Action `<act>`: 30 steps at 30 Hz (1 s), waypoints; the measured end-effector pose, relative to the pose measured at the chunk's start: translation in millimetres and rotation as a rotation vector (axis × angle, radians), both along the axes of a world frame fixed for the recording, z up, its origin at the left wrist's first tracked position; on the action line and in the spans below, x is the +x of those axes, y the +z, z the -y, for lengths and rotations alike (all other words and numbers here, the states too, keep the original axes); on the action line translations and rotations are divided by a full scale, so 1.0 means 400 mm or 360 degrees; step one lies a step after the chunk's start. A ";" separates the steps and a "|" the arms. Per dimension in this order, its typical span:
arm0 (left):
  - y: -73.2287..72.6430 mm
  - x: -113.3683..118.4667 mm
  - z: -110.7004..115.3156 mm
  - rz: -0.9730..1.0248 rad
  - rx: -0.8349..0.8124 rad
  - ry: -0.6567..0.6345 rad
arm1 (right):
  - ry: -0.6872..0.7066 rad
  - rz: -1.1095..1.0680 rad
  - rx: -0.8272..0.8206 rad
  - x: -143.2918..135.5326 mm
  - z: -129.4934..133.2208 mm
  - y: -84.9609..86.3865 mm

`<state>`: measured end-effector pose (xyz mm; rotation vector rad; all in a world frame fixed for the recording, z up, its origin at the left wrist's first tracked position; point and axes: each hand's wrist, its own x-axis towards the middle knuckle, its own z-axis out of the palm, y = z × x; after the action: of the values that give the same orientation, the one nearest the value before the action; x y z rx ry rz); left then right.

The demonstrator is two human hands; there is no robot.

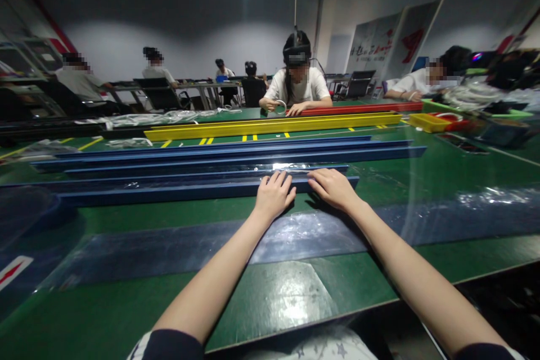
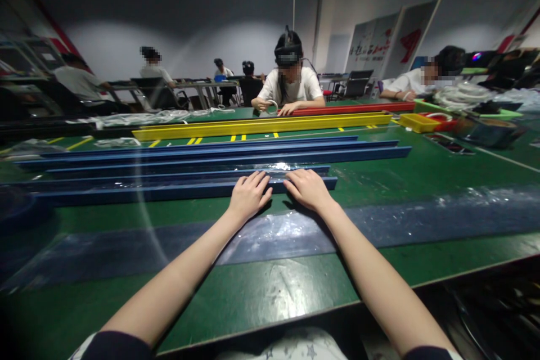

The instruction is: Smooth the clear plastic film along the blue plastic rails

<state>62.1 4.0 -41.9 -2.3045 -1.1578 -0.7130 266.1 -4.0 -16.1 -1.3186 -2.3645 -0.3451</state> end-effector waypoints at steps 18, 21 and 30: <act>0.005 0.001 -0.001 0.0000 0.0056 -0.0061 | 0.0185 -0.0145 -0.0080 -0.016 -0.001 -0.018; 0.004 0.001 -0.002 -0.0002 0.0030 -0.0085 | 0.0224 -0.0114 -0.0074 -0.022 0.000 -0.018; 0.010 0.004 0.005 0.0050 0.0040 -0.0031 | -0.0620 -0.0005 0.0213 0.015 0.002 0.012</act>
<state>63.6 2.2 -37.7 -2.2941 -1.1354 -0.7689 272.0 -4.7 -11.3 -1.7065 -2.0310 -0.6013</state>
